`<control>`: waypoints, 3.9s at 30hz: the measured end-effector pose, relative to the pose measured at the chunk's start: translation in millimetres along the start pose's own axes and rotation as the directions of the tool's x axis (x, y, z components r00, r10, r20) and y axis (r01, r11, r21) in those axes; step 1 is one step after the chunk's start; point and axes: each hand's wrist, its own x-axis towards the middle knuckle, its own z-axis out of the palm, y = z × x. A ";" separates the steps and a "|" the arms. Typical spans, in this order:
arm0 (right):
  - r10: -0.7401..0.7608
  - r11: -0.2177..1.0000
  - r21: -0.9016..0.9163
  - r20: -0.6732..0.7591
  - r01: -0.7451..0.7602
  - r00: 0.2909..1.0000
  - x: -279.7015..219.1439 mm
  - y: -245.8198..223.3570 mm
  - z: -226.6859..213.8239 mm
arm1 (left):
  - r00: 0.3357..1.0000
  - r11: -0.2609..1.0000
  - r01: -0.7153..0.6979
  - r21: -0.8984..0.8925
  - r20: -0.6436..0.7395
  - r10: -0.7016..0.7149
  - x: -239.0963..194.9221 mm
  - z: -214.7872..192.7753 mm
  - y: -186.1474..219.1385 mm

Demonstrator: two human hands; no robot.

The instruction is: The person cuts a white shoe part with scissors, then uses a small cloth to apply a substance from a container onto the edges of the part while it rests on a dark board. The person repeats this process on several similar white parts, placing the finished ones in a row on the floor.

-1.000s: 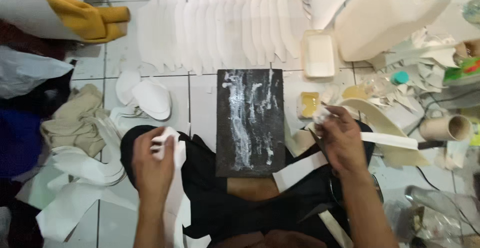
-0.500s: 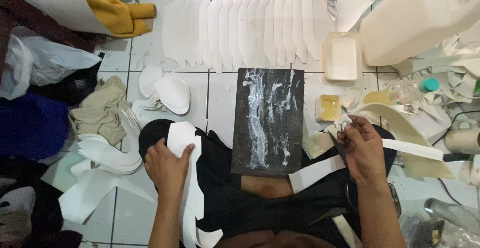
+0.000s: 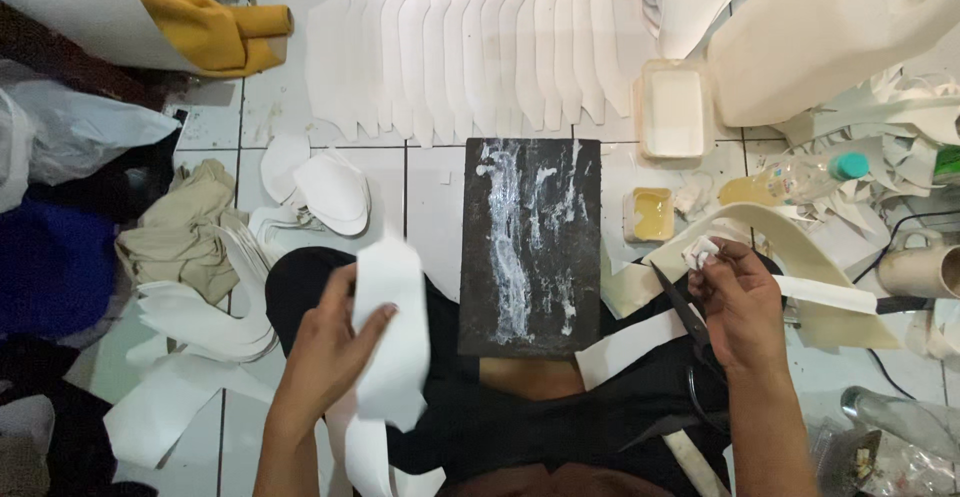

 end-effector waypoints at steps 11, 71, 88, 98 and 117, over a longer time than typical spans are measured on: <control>-0.079 0.989 -0.121 0.060 0.086 0.995 10.2 1.2 10.6 | 0.992 0.897 -0.053 -0.438 0.079 0.098 67.4 83.0 -7.6; -0.039 0.758 -0.504 0.599 0.414 0.800 49.3 12.4 187.7 | 0.998 0.896 -0.010 -0.444 0.046 0.035 91.9 95.4 -12.9; -0.030 0.569 -0.636 0.617 0.521 0.786 17.2 48.7 203.9 | 0.999 0.899 0.008 -0.438 0.052 0.016 84.5 88.3 4.4; -0.204 0.563 -0.585 0.585 0.583 0.785 57.8 50.1 229.9 | 0.997 0.915 -0.040 -0.402 0.048 0.065 90.0 91.7 -3.8; -0.019 0.396 -0.647 0.703 0.651 0.711 20.1 46.4 207.6 | 0.998 0.931 -0.020 -0.365 0.041 0.037 88.1 91.6 -1.2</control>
